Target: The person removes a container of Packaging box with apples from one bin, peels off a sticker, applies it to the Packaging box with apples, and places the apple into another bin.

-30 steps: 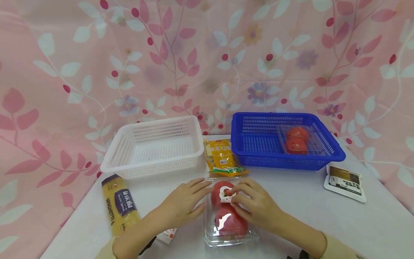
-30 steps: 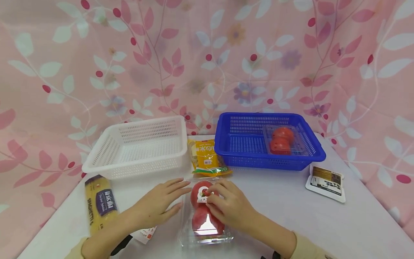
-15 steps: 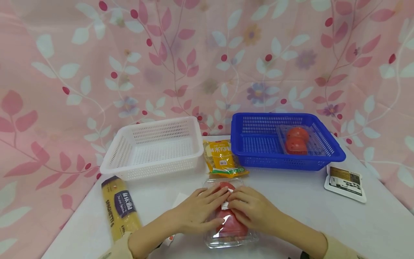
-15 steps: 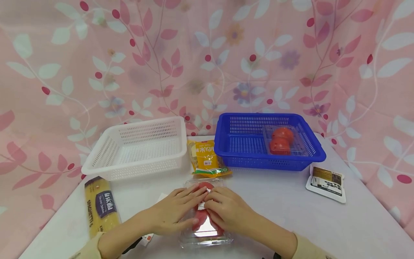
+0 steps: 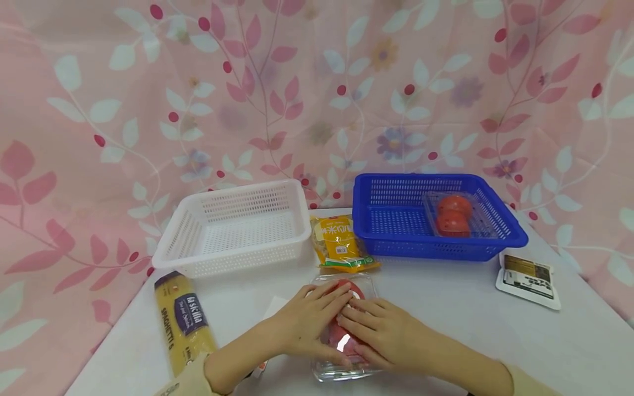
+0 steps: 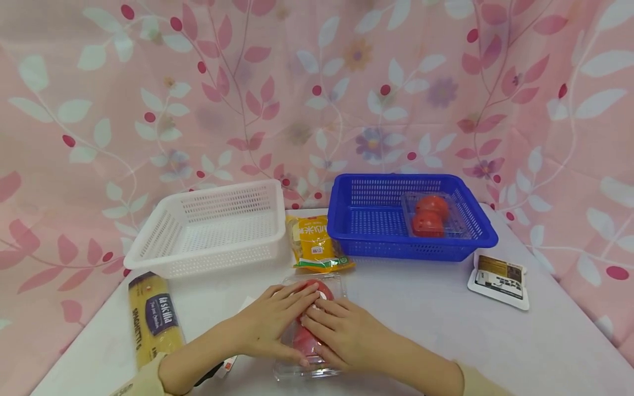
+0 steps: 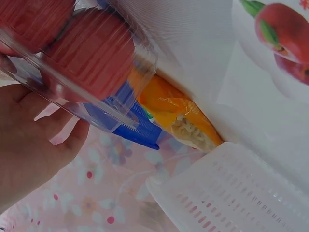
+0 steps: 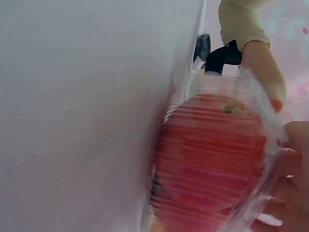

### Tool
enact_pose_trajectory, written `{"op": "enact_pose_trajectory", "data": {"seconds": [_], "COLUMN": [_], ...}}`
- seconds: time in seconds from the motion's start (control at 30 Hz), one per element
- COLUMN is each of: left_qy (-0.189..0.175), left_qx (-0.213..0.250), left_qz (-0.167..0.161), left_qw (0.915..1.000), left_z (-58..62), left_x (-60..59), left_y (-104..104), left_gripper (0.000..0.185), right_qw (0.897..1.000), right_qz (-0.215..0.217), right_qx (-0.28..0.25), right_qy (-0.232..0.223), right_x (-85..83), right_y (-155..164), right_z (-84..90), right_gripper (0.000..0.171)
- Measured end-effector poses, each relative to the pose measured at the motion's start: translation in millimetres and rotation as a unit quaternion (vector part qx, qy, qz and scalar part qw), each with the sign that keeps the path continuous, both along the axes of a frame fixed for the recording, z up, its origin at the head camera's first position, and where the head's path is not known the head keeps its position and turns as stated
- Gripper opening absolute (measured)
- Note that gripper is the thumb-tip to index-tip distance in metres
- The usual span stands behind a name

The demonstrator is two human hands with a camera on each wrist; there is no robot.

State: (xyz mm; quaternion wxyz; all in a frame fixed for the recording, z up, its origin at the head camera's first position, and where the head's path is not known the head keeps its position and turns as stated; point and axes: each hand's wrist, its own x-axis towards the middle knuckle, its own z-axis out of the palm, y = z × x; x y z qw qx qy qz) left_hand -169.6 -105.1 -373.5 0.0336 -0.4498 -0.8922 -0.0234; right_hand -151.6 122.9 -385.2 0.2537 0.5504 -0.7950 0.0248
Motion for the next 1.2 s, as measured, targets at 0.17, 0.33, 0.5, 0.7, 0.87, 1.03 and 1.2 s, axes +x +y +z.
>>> {"op": "enact_pose_trajectory", "data": {"seconds": [0.17, 0.33, 0.5, 0.7, 0.87, 1.03, 1.2], "left_qy": [0.002, -0.013, -0.023, -0.035, -0.037, -0.033, -0.015], "left_qx": [0.006, 0.021, 0.022, 0.020, 0.020, 0.023, 0.013], "left_qz": [-0.004, 0.002, 0.002, 0.003, 0.008, 0.005, 0.006], "left_qw": [1.0000, 0.9997, 0.9995, 0.9992, 0.9991, 0.9992, 0.9998], "left_z": [-2.5, -4.1, -2.8, -1.9, -2.1, -2.1, -2.5], "left_x": [-0.1, 2.4, 2.9, 3.3, 3.4, 3.9, 6.2], "left_y": [-1.5, -3.3, -3.0, -3.2, -2.7, -2.7, -2.5], "left_gripper": [0.105, 0.105, 0.103, 0.103, 0.103, 0.104, 0.099], "right_qw": [0.998, 0.995, 0.995, 0.995, 0.995, 0.992, 0.985], "right_qz": [-0.032, -0.028, -0.017, 0.016, 0.065, 0.094, 0.083], "right_qx": [0.060, 0.085, 0.078, 0.056, 0.028, 0.010, 0.036], "right_qy": [-0.017, -0.047, -0.053, -0.077, -0.076, -0.084, -0.149], "right_x": [9.0, 11.5, 13.2, 16.2, 16.5, 17.3, 22.6], "right_y": [2.1, 1.4, -0.2, -3.1, -3.0, -1.4, 3.0], "right_z": [-1.1, -1.1, -1.0, 0.5, 1.5, 1.7, 4.0], "right_gripper": [0.057, 0.059, 0.057, 0.053, 0.056, 0.055, 0.054]}}
